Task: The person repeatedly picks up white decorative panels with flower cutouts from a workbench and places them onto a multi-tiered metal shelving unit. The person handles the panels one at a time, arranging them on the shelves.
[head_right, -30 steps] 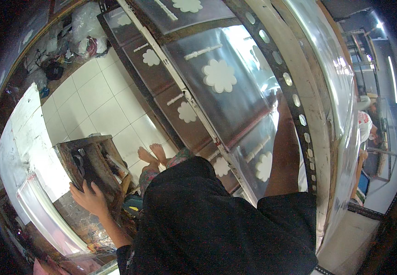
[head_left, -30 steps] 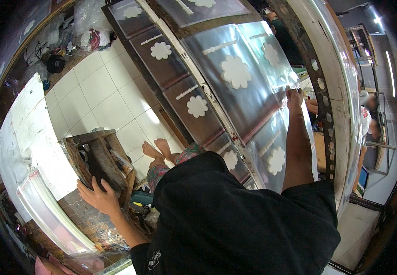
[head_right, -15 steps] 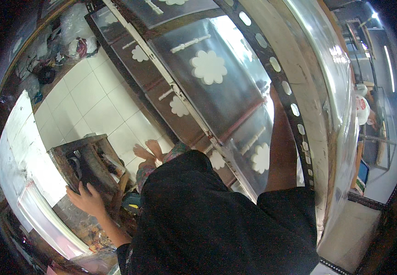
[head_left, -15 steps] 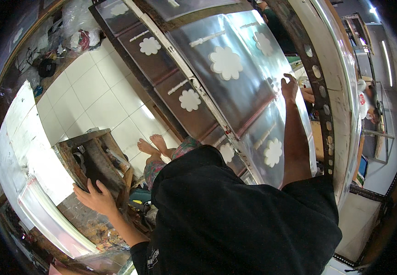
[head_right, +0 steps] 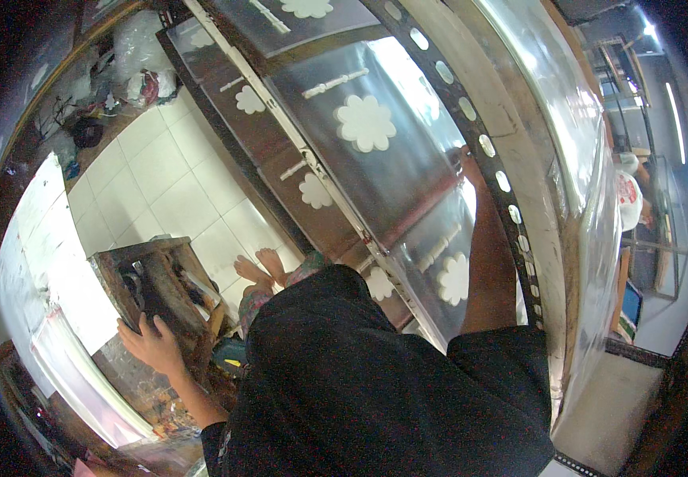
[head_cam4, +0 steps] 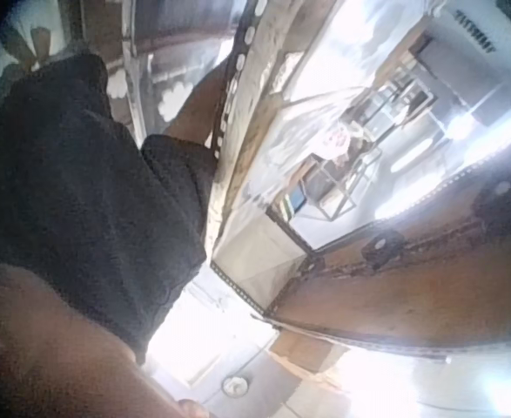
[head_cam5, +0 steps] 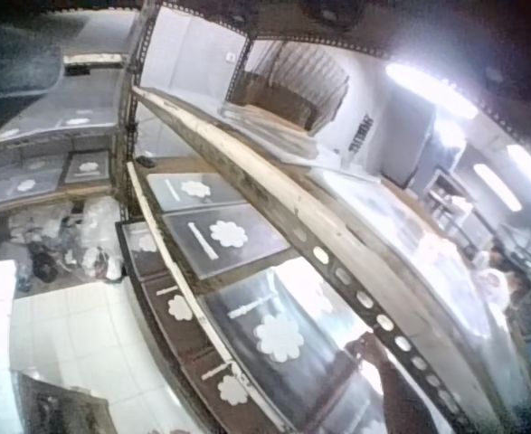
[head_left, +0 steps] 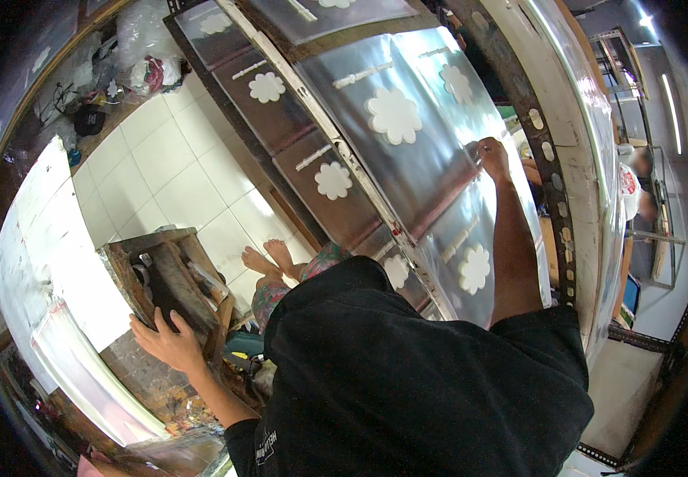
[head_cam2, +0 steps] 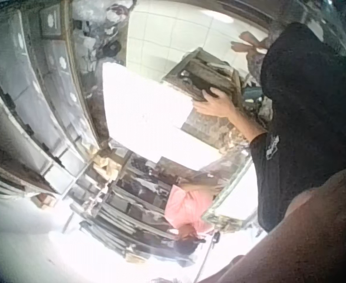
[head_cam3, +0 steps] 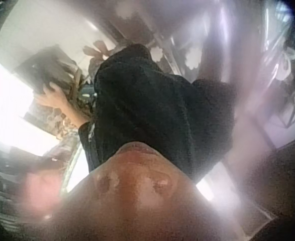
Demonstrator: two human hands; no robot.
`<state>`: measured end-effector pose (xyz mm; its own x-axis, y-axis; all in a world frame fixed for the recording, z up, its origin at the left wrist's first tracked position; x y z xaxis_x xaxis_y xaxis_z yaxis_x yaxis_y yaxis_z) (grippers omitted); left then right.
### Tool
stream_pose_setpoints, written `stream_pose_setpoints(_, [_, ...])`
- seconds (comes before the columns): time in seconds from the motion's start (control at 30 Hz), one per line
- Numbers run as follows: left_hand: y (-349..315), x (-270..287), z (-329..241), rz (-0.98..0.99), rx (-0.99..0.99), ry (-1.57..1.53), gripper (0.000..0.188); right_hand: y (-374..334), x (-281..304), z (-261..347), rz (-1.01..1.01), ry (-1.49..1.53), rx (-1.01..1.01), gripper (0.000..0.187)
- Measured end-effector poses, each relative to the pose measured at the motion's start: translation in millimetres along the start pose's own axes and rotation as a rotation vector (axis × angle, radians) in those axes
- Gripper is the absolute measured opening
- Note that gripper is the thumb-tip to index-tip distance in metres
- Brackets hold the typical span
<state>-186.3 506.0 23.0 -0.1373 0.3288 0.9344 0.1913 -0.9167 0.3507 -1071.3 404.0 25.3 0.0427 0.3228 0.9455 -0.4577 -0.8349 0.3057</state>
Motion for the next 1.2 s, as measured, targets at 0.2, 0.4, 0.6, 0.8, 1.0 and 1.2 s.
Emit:
stream_pose_setpoints(0.2, [6.3,7.8,-7.5,0.0,0.031,-0.07,0.029,31.0,18.8,10.4,-0.223,-0.035,0.15,0.017])
stream_pose_setpoints(0.4, [9.2,14.5,-6.6,0.031,0.081,-0.159,0.032,58.3,52.1,168.9,-0.104,0.479,0.331,0.015])
stream_pose_setpoints(0.6, [12.7,23.1,9.0,0.047,0.178,-0.328,0.033,19.1,73.9,386.3,0.291,1.167,0.276,0.014])
stream_pose_setpoints(0.8, [-3.5,30.0,31.6,-0.096,0.405,-0.675,0.029,-61.6,45.6,552.4,0.737,1.393,0.487,0.011])
stream_pose_setpoints(1.0, [-35.7,59.8,56.9,-0.134,0.542,-0.5,0.036,-161.9,11.9,646.1,1.158,1.371,0.599,0.019])
stream_pose_setpoints(1.2, [-48.8,46.8,64.7,-0.029,0.542,-0.338,0.046,-246.1,-43.3,655.6,1.469,1.179,0.549,0.028])
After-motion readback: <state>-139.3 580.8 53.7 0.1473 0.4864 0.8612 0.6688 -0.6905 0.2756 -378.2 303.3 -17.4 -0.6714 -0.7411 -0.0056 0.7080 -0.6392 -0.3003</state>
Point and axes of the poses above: each hand's wrist, its own y-axis towards the middle knuckle, its own x-axis out of the back of the hand, z = x × y, the point moved 5 cm from there along y, towards the middle knuckle, and after that the axes turned 3 degrees about y, right-handed, at the moved point
